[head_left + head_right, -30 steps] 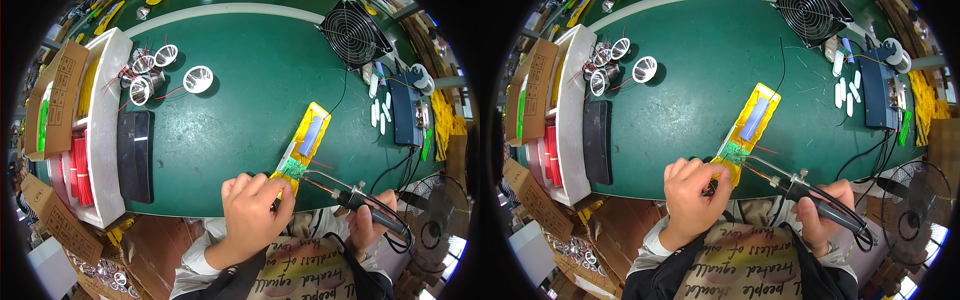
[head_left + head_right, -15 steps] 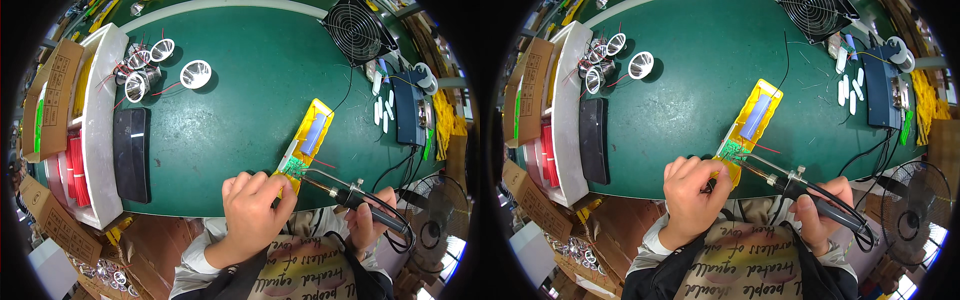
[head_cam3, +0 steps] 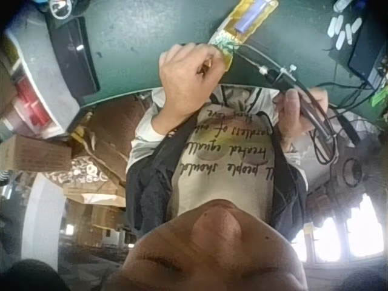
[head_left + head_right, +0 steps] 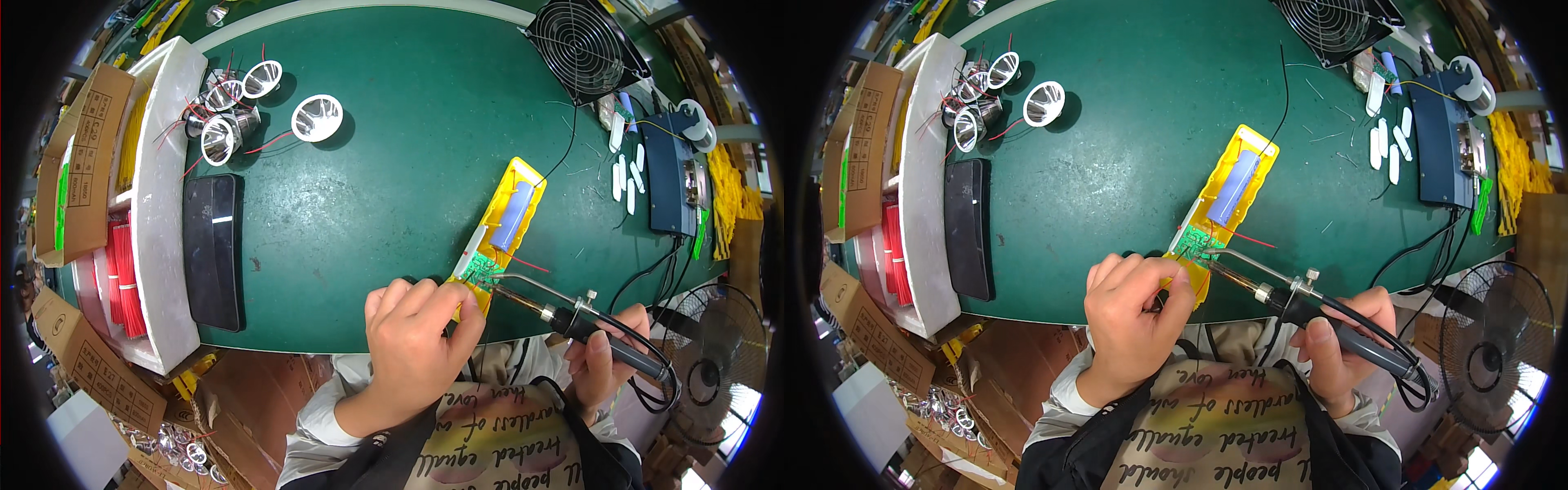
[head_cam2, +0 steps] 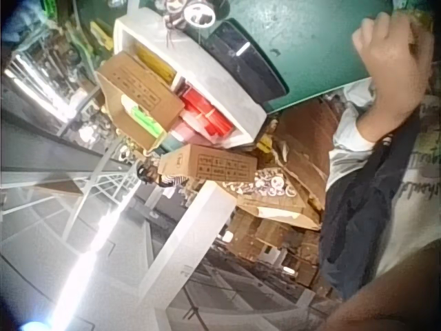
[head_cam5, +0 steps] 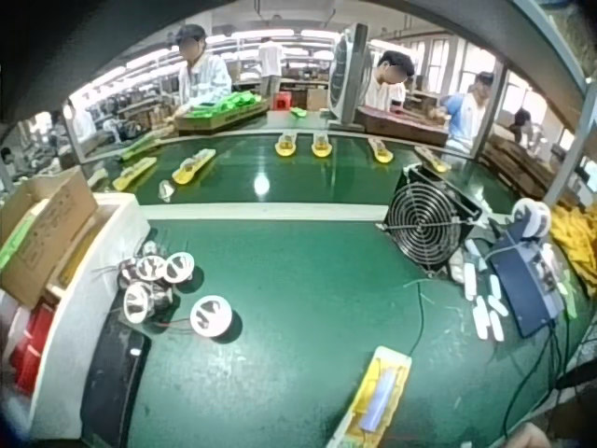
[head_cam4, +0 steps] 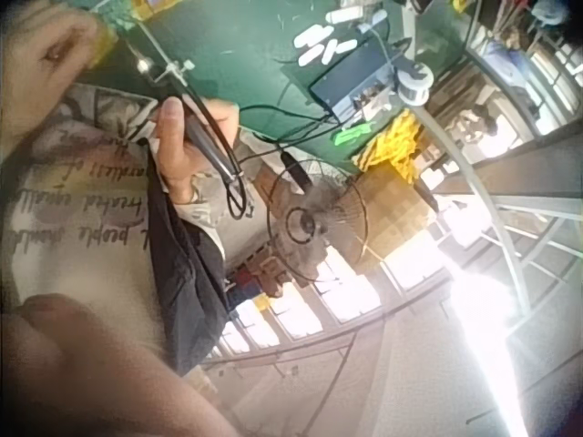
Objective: The person solders wires onto the circuit boards inside flashlight casings using a soldering iron, attaches reflectors, and places the assembled flashlights onto a conveyor belt.
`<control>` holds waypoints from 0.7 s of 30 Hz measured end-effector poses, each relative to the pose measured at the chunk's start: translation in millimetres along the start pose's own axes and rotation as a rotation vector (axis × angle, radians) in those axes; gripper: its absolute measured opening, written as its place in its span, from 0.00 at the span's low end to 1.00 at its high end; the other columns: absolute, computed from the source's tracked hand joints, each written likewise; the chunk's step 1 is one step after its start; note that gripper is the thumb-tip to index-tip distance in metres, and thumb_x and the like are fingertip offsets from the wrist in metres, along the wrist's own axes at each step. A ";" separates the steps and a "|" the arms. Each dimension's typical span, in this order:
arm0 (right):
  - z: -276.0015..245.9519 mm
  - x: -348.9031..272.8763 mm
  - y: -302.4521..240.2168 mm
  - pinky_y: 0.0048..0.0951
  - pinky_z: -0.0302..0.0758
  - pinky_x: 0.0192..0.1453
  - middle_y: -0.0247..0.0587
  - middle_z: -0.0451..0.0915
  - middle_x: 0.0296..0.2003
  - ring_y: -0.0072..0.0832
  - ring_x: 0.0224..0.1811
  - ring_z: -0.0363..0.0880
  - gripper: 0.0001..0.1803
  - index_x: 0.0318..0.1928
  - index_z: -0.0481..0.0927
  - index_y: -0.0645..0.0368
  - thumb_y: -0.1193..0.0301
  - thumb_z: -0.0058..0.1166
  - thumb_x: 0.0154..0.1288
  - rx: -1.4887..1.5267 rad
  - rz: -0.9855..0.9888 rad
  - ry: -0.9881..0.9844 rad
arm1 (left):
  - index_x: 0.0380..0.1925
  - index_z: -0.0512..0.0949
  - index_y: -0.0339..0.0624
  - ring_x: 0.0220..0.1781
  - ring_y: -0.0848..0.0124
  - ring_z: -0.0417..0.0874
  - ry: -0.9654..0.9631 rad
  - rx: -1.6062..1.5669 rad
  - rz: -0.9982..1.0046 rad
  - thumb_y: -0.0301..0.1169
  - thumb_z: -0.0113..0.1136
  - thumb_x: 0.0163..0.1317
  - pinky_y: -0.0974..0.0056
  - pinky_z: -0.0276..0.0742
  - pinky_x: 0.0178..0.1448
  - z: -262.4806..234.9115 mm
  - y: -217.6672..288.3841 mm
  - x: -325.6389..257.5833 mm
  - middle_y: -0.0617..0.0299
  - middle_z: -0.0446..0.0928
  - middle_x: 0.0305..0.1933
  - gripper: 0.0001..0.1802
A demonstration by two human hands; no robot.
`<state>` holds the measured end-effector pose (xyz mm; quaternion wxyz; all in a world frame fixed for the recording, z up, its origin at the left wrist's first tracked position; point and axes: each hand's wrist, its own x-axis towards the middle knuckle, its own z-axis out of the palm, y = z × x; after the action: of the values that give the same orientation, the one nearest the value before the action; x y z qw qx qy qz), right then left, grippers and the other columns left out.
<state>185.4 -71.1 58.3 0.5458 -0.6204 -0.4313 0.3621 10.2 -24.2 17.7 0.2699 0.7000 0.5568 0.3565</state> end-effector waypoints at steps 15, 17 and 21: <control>-0.5 -0.8 -1.5 0.14 0.61 0.13 0.39 0.68 0.12 0.16 0.10 0.65 0.13 0.29 0.61 0.62 0.72 0.53 0.52 0.000 -0.001 -0.005 | 0.18 0.73 0.45 0.16 0.71 0.59 0.003 -0.006 -0.013 0.25 0.58 0.44 0.67 0.54 0.26 1.1 0.2 -1.1 0.67 0.60 0.12 0.04; -0.1 -1.0 -1.3 0.14 0.61 0.13 0.39 0.68 0.12 0.16 0.10 0.64 0.13 0.29 0.61 0.62 0.73 0.52 0.52 0.010 0.010 -0.002 | 0.18 0.73 0.45 0.16 0.71 0.59 0.003 -0.004 -0.016 0.25 0.58 0.44 0.67 0.54 0.26 1.5 0.1 -1.2 0.67 0.60 0.12 0.04; -0.3 0.1 -2.3 0.14 0.61 0.13 0.39 0.68 0.12 0.16 0.09 0.64 0.13 0.28 0.60 0.62 0.73 0.52 0.52 0.008 0.010 -0.006 | 0.18 0.73 0.45 0.16 0.70 0.59 0.004 -0.006 -0.012 0.25 0.58 0.44 0.66 0.54 0.26 1.4 -0.5 -1.0 0.67 0.60 0.12 0.03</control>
<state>185.3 -71.0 60.6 0.5453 -0.6194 -0.4280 0.3684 11.0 -25.0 16.3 0.2730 0.6950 0.5606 0.3580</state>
